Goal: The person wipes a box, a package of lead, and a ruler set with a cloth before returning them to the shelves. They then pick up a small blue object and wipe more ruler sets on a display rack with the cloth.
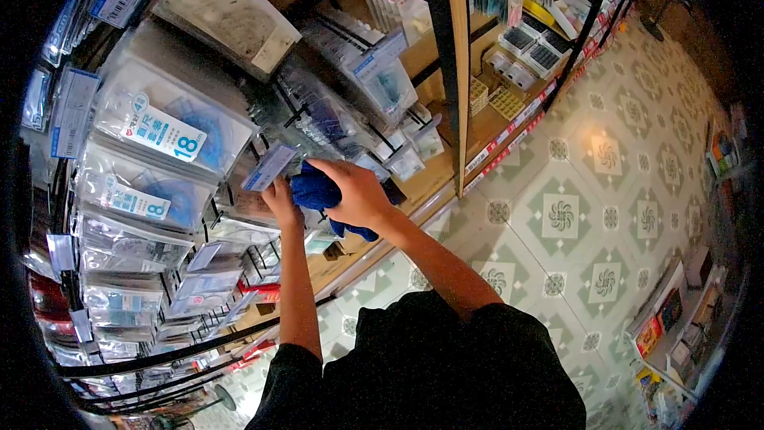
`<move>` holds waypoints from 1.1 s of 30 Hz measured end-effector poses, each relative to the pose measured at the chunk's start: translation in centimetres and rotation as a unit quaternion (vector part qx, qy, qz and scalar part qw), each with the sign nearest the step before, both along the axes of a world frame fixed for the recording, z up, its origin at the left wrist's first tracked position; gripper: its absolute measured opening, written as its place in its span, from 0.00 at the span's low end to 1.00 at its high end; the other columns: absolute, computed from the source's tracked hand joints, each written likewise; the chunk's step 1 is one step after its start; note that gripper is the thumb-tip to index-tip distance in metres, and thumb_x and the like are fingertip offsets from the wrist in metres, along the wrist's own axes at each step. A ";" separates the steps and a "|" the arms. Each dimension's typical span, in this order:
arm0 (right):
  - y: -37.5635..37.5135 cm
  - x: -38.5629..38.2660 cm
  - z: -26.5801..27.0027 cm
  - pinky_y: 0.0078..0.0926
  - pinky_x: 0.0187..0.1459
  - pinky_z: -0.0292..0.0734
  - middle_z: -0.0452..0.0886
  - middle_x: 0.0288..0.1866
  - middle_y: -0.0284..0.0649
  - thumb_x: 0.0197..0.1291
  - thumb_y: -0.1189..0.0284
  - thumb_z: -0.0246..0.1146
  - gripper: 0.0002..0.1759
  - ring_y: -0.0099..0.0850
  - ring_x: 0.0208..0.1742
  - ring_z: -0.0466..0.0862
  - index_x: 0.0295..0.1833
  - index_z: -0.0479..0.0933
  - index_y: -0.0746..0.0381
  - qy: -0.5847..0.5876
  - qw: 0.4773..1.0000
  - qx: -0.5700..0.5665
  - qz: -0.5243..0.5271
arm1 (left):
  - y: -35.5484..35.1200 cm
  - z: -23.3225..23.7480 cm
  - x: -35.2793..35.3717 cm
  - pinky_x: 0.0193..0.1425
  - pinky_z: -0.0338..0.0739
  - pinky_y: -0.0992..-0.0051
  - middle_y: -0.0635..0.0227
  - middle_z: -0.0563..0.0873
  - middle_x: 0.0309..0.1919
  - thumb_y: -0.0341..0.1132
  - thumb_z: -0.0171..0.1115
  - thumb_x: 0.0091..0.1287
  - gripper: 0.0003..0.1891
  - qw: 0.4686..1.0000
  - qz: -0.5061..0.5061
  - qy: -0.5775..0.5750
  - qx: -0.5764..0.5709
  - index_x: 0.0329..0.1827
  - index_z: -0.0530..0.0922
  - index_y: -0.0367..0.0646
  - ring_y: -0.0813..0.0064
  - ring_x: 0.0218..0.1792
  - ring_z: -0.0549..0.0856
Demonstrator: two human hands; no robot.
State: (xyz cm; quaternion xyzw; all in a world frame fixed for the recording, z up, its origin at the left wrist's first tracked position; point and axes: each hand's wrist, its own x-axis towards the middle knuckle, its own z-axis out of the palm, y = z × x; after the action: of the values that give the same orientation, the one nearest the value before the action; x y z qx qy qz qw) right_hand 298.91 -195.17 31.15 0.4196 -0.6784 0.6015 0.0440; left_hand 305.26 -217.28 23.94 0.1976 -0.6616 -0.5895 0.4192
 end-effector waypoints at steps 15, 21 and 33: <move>-2.8 -1.9 -5.0 0.46 0.39 0.78 0.76 0.50 0.52 0.42 0.76 0.68 0.45 0.50 0.43 0.80 0.72 0.63 0.55 -0.070 0.972 0.079 -0.210 | 3.7 3.5 -1.2 0.58 0.71 0.74 0.64 0.78 0.57 0.35 0.52 0.76 0.19 0.995 0.055 0.020 0.081 0.64 0.70 0.34 0.74 0.54 0.76; -1.4 -2.2 -0.5 0.43 0.52 0.76 0.78 0.56 0.51 0.40 0.77 0.71 0.42 0.53 0.54 0.78 0.67 0.67 0.56 -0.058 0.979 -0.019 -0.194 | 4.5 4.4 -1.1 0.57 0.72 0.74 0.64 0.79 0.55 0.35 0.51 0.76 0.17 0.992 0.083 -0.048 0.087 0.61 0.72 0.32 0.75 0.52 0.78; -0.2 -1.9 -5.2 0.42 0.51 0.76 0.80 0.51 0.57 0.44 0.75 0.70 0.40 0.56 0.53 0.79 0.67 0.65 0.60 -0.164 0.971 0.004 -0.177 | 6.9 1.3 2.2 0.66 0.68 0.68 0.53 0.71 0.67 0.23 0.58 0.68 0.27 0.997 0.022 -0.024 -0.067 0.70 0.64 0.35 0.62 0.67 0.72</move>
State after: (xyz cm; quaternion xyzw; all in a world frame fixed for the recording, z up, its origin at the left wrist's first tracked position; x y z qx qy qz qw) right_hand 296.97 -195.37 25.98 0.1889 -0.7424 0.6417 0.0365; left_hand 307.45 -210.41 25.29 0.1977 -0.7047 -0.5296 0.4287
